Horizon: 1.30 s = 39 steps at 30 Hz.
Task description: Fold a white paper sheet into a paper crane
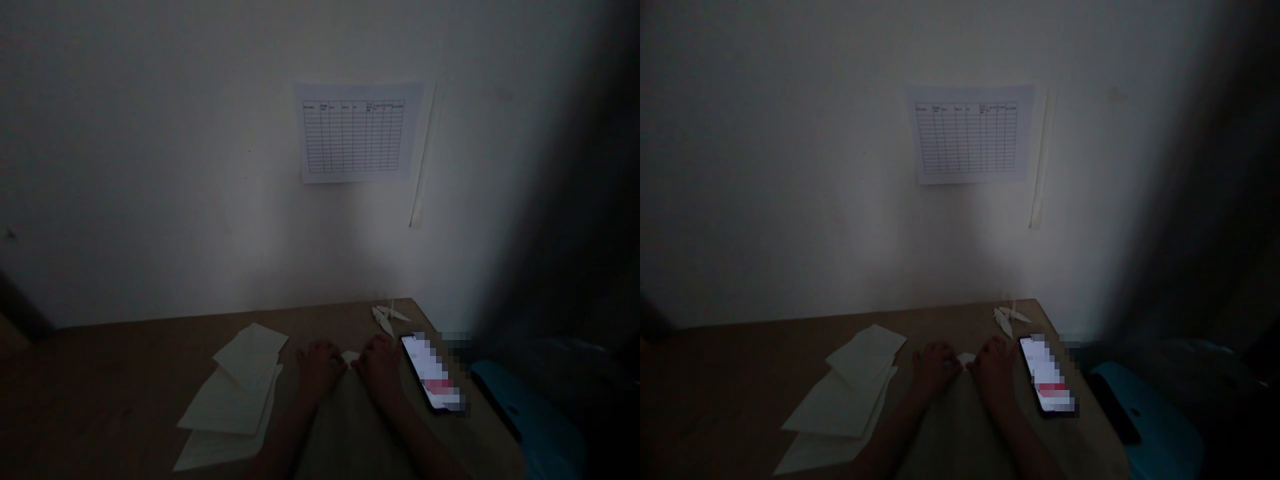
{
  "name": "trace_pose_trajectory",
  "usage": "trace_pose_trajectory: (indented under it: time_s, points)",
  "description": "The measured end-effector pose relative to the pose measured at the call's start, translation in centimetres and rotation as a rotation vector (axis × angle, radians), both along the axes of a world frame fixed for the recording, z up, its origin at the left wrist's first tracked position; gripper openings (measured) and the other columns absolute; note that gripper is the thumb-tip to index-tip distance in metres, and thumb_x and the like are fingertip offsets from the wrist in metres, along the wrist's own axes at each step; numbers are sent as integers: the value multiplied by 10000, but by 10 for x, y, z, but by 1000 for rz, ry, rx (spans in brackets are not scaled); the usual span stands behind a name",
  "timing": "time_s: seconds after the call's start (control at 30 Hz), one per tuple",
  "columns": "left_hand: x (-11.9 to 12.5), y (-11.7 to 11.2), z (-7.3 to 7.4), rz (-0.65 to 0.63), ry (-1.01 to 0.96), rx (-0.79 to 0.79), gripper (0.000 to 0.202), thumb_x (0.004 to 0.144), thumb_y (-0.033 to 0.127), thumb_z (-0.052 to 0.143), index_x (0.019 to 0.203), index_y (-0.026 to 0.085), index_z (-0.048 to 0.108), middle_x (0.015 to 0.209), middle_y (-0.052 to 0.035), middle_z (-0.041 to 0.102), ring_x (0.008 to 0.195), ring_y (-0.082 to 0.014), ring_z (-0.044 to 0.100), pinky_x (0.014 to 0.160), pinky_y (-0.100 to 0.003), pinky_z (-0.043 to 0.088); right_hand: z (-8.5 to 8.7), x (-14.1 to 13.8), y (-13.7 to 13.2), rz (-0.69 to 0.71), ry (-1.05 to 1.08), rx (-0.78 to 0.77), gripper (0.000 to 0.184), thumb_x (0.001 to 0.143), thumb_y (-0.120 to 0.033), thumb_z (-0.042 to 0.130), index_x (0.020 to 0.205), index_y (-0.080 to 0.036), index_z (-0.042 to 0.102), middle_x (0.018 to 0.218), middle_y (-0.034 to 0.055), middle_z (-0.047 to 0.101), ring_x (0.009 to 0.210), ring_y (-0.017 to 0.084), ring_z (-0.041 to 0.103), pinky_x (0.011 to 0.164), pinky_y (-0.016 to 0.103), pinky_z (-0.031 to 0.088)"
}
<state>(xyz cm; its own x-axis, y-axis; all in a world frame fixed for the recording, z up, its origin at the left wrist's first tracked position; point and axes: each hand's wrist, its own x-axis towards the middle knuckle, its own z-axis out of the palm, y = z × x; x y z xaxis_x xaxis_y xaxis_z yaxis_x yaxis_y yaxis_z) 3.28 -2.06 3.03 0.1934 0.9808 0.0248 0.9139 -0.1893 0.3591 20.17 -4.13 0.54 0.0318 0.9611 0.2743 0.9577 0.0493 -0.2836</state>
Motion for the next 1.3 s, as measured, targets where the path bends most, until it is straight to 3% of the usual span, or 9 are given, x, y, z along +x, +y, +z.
trace_pose_trajectory:
  time_s: [0.1, 0.27, 0.43, 0.6, 1.1, 1.3]
  points:
    - [1, -1, 0, 7, 16, -24, 194, 891, 360, 658, 1029, 313, 786, 1317, -48, 707, 1345, -349, 527, 1196, -691, 219, 1, 0, 0, -3, -1, -3, 181, 926, -299, 657, 1007, -223, 799, 1243, 152, 697, 1357, 387, 480, 1186, 663, 171]
    - [-1, -1, -4, 9, -16, 11, 168, 896, 365, 667, 1015, 308, 771, 1314, -44, 708, 1347, -348, 526, 1194, -702, 208, 4, 3, -3, 19, 67, -11, 160, 915, -363, 691, 949, -244, 792, 1260, 130, 699, 1345, 370, 490, 1168, 600, 246]
    - [-3, -2, -6, -5, -42, 0, 171, 920, 368, 652, 1031, 311, 769, 1325, -43, 697, 1355, -340, 518, 1209, -697, 176, 4, 2, -3, 11, 70, -32, 158, 909, -376, 706, 967, -249, 783, 1299, 119, 689, 1387, 379, 456, 1176, 621, 218]
    - [-3, -2, -7, -2, -53, 7, 175, 913, 389, 658, 1031, 309, 759, 1304, -52, 699, 1347, -336, 518, 1212, -691, 164, 4, 5, -3, 18, 103, -24, 164, 866, -404, 754, 924, -252, 770, 1277, 102, 686, 1378, 363, 465, 1170, 563, 245]
    - [-11, -4, -10, -53, -49, -48, 343, 865, 227, 593, 1178, 331, 687, 1379, -32, 651, 1422, -308, 459, 1231, -704, 106, -12, 15, 2, 32, 127, -3, 182, 843, -307, 730, 1025, -292, 729, 1272, 70, 656, 1369, 325, 458, 1148, 502, 260]
    - [-14, 1, -15, -57, -52, -68, 412, 829, 169, 577, 1189, 339, 683, 1390, -16, 650, 1432, -284, 451, 1251, -649, 110, -12, 17, 1, 52, 127, 7, 203, 849, -249, 688, 1038, -299, 740, 1247, 69, 665, 1312, 299, 510, 1117, 444, 305]
